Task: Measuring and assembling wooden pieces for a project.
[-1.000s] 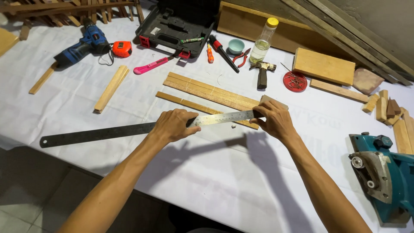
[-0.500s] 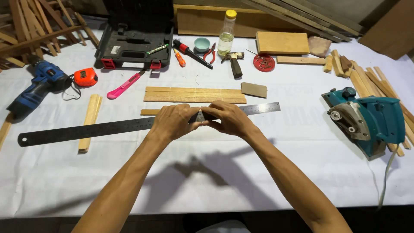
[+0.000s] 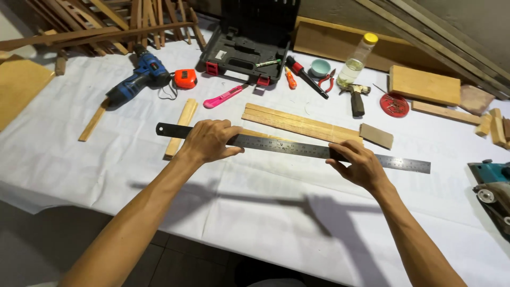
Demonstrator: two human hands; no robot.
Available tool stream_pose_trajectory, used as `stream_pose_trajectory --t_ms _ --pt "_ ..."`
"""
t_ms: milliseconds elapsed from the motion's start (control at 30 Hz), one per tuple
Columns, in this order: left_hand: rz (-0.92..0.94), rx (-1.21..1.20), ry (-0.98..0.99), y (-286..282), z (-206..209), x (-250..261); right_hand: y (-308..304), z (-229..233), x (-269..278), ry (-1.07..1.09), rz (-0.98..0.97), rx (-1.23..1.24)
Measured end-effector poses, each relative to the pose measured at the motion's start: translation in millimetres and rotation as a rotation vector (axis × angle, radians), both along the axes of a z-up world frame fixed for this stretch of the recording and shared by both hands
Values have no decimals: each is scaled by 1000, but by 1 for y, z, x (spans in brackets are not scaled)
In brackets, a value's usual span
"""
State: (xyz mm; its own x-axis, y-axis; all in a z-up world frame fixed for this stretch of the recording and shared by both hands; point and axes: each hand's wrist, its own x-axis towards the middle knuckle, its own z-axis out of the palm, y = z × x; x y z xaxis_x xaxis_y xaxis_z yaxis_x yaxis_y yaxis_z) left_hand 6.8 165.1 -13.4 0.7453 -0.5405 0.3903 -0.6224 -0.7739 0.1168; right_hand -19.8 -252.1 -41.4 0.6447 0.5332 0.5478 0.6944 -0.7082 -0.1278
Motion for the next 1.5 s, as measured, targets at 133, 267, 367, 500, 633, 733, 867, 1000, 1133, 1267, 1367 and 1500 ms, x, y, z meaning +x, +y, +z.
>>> stream_pose_trajectory --t_ms 133,267,367,500,633,733,867,1000,1133,1267,1367,1500 --pt "80 -57 63 22 3 -7 42 10 22 97 42 59" --pt "191 -159 141 46 6 -23 102 14 54 8 160 59" --pt "301 -196 188 76 5 -26 146 14 81 14 222 61" --pt "447 -186 237 113 25 -27 204 13 113 -1 324 82" --pt "423 -97 260 144 30 -4 258 10 141 77 347 51" --pt "354 -63 218 159 24 23 290 11 156 28 366 69" --pt "358 -174 323 169 26 42 318 2 165 25 390 102" --pt "423 -229 443 181 21 46 340 -6 173 30 387 151" --pt "481 -313 438 196 5 50 367 1 177 -12 366 154" --pt "525 -458 374 220 -3 67 405 18 194 -104 282 147" --pt "577 -572 393 243 1 84 443 45 207 -199 255 174" --pt "638 -711 225 283 5 113 504 82 232 -208 210 235"
